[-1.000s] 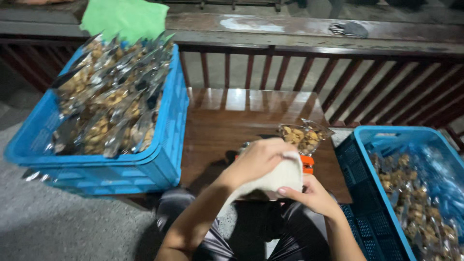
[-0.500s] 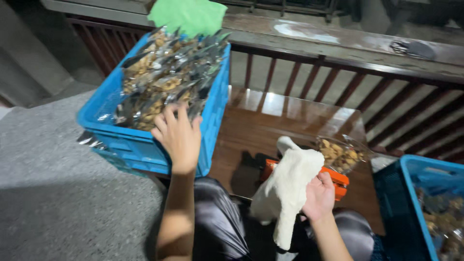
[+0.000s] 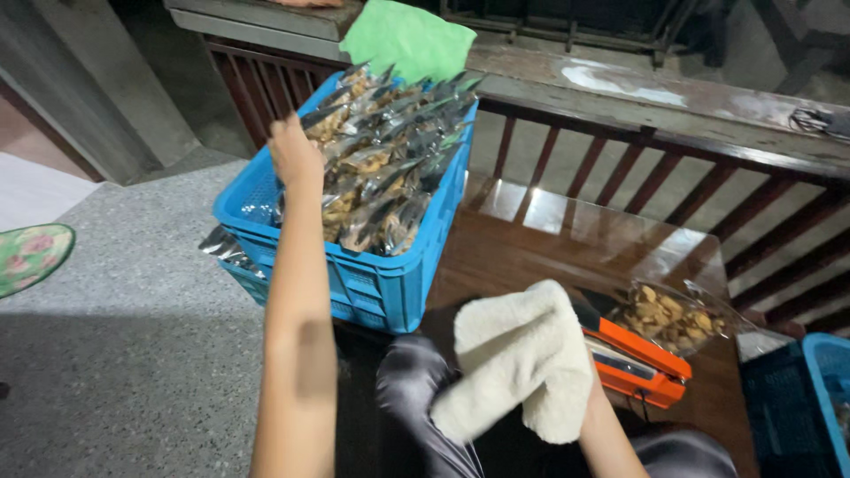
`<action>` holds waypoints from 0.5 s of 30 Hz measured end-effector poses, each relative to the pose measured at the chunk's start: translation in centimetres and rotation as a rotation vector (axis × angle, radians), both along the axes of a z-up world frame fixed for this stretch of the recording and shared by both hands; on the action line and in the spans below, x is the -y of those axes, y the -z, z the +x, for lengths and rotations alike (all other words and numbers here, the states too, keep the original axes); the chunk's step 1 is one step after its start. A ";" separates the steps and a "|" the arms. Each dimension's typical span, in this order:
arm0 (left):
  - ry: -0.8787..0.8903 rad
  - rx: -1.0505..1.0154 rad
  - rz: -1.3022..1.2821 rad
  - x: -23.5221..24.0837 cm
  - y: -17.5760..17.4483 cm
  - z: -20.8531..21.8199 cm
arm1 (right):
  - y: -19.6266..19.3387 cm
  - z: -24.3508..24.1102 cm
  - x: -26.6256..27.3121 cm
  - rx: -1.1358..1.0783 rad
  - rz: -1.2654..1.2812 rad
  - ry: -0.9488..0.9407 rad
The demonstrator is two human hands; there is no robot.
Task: The person sits on the floor and repeatedly wipes clear plastic snack bags with a white cloth, then places them into a blue crate. The person uses a handheld heat sealer to seal the bags before wiping them clean.
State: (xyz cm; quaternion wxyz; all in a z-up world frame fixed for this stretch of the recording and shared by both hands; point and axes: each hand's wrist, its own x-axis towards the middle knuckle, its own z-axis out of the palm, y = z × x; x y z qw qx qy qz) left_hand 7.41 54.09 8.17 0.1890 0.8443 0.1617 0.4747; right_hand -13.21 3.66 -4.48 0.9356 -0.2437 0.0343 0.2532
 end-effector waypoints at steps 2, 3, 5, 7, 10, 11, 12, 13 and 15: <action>-0.063 -0.124 -0.059 -1.1 0.6 2.0 | -1.1 0.4 -0.3 0.026 -0.062 0.014; -0.097 -0.164 -0.086 -1.3 0.6 2.4 | -1.9 0.4 -0.3 0.046 -0.090 0.021; -0.119 -0.127 -0.052 -1.3 0.4 2.1 | -3.7 0.0 -0.8 0.084 -0.159 0.046; -0.094 0.020 0.071 -0.3 0.0 0.6 | -6.2 -1.6 -1.2 0.126 -0.226 0.071; 0.038 0.316 0.276 3.9 -3.5 -3.8 | -11.2 -4.3 -2.2 0.289 -0.323 0.190; 0.078 0.384 0.335 5.7 -5.4 -5.8 | -12.8 -5.3 -2.5 0.460 -0.407 0.220; 0.120 0.452 0.391 7.6 -7.2 -7.7 | -13.7 -6.8 -2.7 0.665 -0.546 0.267; 0.194 0.552 0.431 9.7 -8.9 -9.3 | -14.3 -8.0 -2.7 0.904 -0.725 0.346; 0.349 0.742 0.503 13.6 -11.4 -12.3 | -14.3 -7.3 -1.5 0.756 -0.618 0.357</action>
